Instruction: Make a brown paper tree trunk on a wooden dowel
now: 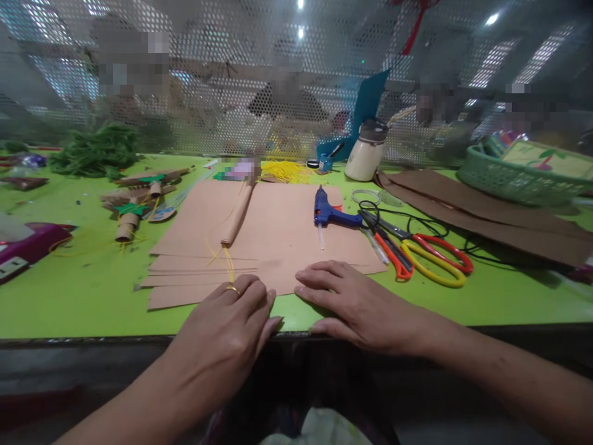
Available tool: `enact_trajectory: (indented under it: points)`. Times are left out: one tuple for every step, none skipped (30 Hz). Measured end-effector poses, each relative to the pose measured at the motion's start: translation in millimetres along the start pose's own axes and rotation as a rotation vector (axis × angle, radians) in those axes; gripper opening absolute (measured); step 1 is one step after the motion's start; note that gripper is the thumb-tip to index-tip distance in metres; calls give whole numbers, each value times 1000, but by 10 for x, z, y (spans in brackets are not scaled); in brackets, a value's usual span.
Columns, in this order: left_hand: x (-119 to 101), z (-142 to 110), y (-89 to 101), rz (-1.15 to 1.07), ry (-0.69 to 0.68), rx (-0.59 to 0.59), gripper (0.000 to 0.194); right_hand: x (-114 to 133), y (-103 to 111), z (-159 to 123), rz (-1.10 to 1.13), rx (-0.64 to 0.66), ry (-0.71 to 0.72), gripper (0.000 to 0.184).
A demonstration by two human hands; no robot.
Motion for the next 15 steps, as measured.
enact_trajectory:
  points:
    - [1, 4, -4, -11, -2, 5, 20, 5, -6, 10, -14, -6, 4, 50]
    - [2, 9, -4, -21, -5, 12, 19, 18, -8, 22, -29, -11, 6, 50]
    - [0, 15, 0, -27, -8, 21, 19, 36, -5, 36, -42, -11, 3, 49]
    - [-4, 24, 8, -30, -12, 31, 20, 60, 4, 53, -55, -8, -2, 48]
    - [-11, 33, 21, -25, -14, 39, 21, 85, 18, 72, -67, 0, -9, 47]
    - [-21, 44, 35, -12, -13, 50, 21, 108, 37, 91, -78, 13, -15, 46]
    - [-32, 54, 48, 9, -5, 63, 21, 127, 57, 107, -88, 29, -19, 46]
    - [-43, 65, 58, 34, 6, 77, 21, 137, 77, 118, -92, 50, -19, 46]
    - [-52, 73, 63, 59, 16, 90, 21, 137, 93, 120, -88, 65, -14, 47]
    - [-58, 79, 62, 82, 24, 102, 22, 126, 104, 111, -76, 73, -4, 48]
    - [-61, 82, 56, 100, 25, 113, 23, 105, 108, 91, -58, 72, 7, 49]
    - [-61, 83, 46, 112, 21, 120, 23, 77, 105, 61, -37, 61, 15, 49]
    - [-57, 83, 34, 120, 13, 123, 22, 44, 96, 23, -15, 43, 17, 49]
    - [-53, 82, 24, 123, 5, 125, 22, 10, 82, -18, 1, 25, 13, 49]
    - [-48, 83, 16, 120, -1, 127, 21, -21, 67, -56, 10, 7, 5, 48]
Point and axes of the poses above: each hand's wrist, its own z-axis towards the middle knuckle, its own y-axis out of the back of the hand, x = y × z, the point moved 1 cm from there along z, towards the middle knuckle, and after that the axes turned 5 degrees about x, right-handed, at the moved point
